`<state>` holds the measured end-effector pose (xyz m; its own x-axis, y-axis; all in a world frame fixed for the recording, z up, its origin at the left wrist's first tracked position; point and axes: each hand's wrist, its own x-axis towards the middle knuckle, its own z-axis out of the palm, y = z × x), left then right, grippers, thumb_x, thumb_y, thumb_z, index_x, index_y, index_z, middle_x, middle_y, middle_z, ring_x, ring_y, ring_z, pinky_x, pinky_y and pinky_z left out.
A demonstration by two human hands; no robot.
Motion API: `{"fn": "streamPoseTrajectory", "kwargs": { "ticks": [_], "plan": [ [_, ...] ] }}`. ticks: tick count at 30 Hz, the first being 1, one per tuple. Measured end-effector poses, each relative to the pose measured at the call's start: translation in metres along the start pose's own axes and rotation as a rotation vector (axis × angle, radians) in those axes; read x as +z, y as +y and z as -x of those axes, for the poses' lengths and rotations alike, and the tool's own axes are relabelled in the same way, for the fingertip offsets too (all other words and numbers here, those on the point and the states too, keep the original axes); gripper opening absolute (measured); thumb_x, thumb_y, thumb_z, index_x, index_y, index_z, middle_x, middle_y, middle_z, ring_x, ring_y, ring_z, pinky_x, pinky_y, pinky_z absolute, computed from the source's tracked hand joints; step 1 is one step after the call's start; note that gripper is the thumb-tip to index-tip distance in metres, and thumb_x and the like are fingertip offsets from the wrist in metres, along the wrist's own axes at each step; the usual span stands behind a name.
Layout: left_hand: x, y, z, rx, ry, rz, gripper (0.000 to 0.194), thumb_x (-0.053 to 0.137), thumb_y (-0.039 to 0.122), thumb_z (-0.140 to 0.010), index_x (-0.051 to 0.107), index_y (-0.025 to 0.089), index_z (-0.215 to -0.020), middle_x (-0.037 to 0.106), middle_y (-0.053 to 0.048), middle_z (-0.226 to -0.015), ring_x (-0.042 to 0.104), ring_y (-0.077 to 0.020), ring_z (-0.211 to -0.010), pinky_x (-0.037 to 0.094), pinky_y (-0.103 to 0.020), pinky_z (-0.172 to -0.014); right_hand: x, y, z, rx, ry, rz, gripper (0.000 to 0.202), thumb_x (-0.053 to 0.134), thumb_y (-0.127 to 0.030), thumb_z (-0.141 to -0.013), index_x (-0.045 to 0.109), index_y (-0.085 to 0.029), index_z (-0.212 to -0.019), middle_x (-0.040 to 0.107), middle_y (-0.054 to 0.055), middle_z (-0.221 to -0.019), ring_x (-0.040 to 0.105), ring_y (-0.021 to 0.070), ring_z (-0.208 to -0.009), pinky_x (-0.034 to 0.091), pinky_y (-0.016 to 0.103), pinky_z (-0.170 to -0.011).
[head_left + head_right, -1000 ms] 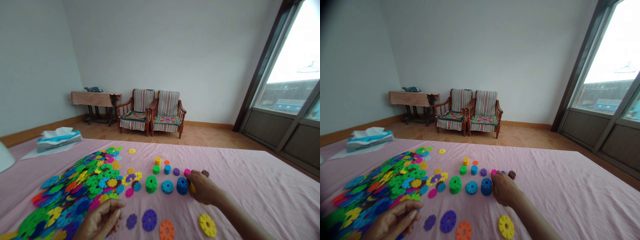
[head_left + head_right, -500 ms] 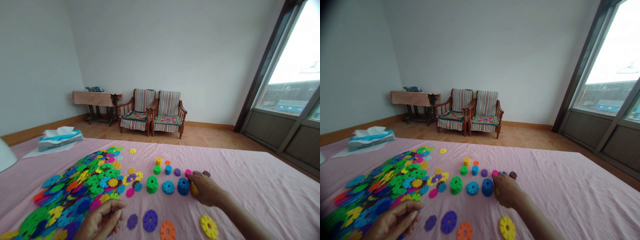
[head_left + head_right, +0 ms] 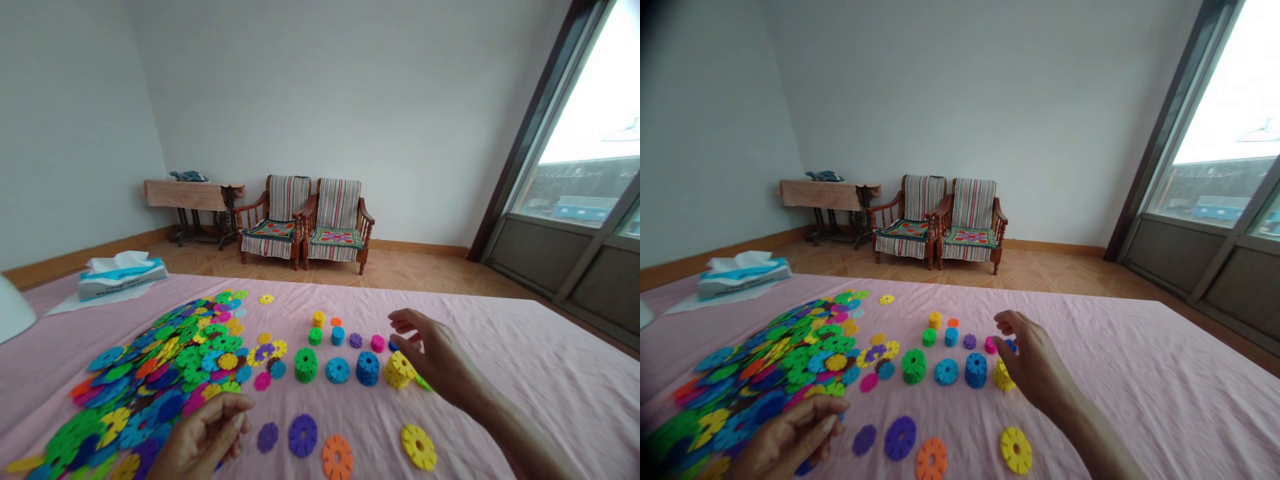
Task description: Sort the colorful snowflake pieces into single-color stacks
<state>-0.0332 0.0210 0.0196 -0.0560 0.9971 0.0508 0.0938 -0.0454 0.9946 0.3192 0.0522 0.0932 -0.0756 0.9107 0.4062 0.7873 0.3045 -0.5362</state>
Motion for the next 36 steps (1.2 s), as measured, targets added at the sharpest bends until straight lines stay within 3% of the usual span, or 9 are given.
{"fn": "streamPoseTrajectory", "kwargs": {
  "ticks": [5, 9, 17, 19, 22, 27, 32, 36],
  "plan": [
    [-0.010, -0.006, -0.002, 0.038, -0.072, -0.113, 0.034, 0.067, 0.050, -0.076, 0.068, 0.019, -0.089, 0.065, 0.001, -0.067, 0.059, -0.0124, -0.057, 0.048, -0.020, -0.052, 0.030, -0.029, 0.030, -0.056, -0.091, -0.041, 0.015, 0.048, -0.027, -0.089, 0.058, -0.022, -0.099, 0.066, 0.003, -0.088, 0.062, 0.0181, -0.076, 0.048, 0.033, -0.070],
    [-0.012, -0.004, -0.001, 0.119, -0.076, -0.288, 0.025, 0.062, 0.042, -0.081, 0.067, 0.019, -0.089, 0.065, 0.001, -0.069, 0.062, -0.0145, -0.063, 0.051, -0.022, -0.058, 0.049, -0.034, 0.051, -0.148, -0.139, 0.019, 0.014, 0.047, -0.022, -0.088, 0.058, -0.022, -0.096, 0.065, 0.003, -0.086, 0.062, 0.0176, -0.075, 0.047, 0.031, -0.067],
    [-0.016, 0.003, 0.001, 0.250, -0.045, -0.504, 0.019, 0.058, 0.036, -0.081, 0.067, 0.021, -0.089, 0.072, -0.001, -0.077, 0.069, -0.0183, -0.073, 0.055, -0.023, -0.065, 0.017, -0.027, 0.038, 0.041, -0.002, -0.044, 0.014, 0.045, -0.029, -0.090, 0.058, -0.023, -0.090, 0.064, 0.001, -0.079, 0.061, 0.0159, -0.069, 0.047, 0.029, -0.061],
    [-0.017, 0.003, 0.000, 0.271, -0.044, -0.549, 0.017, 0.057, 0.035, -0.082, 0.067, 0.022, -0.088, 0.073, 0.000, -0.077, 0.070, -0.0179, -0.072, 0.055, -0.023, -0.066, 0.018, -0.031, 0.041, 0.021, -0.014, -0.049, 0.015, 0.045, -0.028, -0.090, 0.059, -0.023, -0.090, 0.064, 0.001, -0.079, 0.061, 0.0154, -0.068, 0.047, 0.028, -0.061],
    [-0.015, 0.003, 0.000, 0.324, -0.054, -0.614, 0.014, 0.056, 0.029, -0.082, 0.068, 0.023, -0.087, 0.073, 0.000, -0.079, 0.069, -0.0163, -0.071, 0.054, -0.022, -0.066, 0.035, -0.039, 0.055, -0.059, -0.141, -0.013, 0.013, 0.047, -0.020, -0.087, 0.060, -0.022, -0.089, 0.064, 0.001, -0.081, 0.061, 0.0154, -0.067, 0.048, 0.028, -0.061],
    [-0.004, 0.011, 0.007, 0.403, -0.224, -0.724, 0.014, 0.056, 0.022, -0.083, 0.070, 0.023, -0.085, 0.071, -0.001, -0.082, 0.067, -0.0154, -0.075, 0.053, -0.022, -0.070, 0.066, -0.053, 0.079, -0.110, -0.281, 0.041, 0.030, 0.055, -0.011, -0.076, 0.062, -0.022, -0.103, 0.065, 0.007, -0.102, 0.065, 0.0190, -0.085, 0.050, 0.029, -0.076],
    [0.004, 0.026, 0.018, 0.406, -0.415, -0.778, 0.022, 0.068, 0.020, -0.077, 0.072, 0.029, -0.096, 0.070, -0.001, -0.096, 0.065, -0.0175, -0.093, 0.050, -0.022, -0.084, 0.078, -0.066, 0.076, 0.018, -0.502, 0.124, 0.037, 0.068, -0.016, -0.066, 0.066, -0.019, -0.102, 0.063, 0.010, -0.109, 0.061, 0.0266, -0.099, 0.050, 0.033, -0.081],
    [0.007, 0.037, 0.023, 0.418, -0.577, -0.783, 0.036, 0.079, 0.024, -0.065, 0.072, 0.032, -0.100, 0.069, 0.000, -0.100, 0.063, -0.0208, -0.095, 0.049, -0.025, -0.086, 0.086, -0.066, 0.074, 0.027, -0.458, 0.144, 0.035, 0.066, -0.010, -0.064, 0.067, -0.021, -0.098, 0.062, 0.008, -0.106, 0.059, 0.0257, -0.098, 0.049, 0.032, -0.079]
  ]
}}
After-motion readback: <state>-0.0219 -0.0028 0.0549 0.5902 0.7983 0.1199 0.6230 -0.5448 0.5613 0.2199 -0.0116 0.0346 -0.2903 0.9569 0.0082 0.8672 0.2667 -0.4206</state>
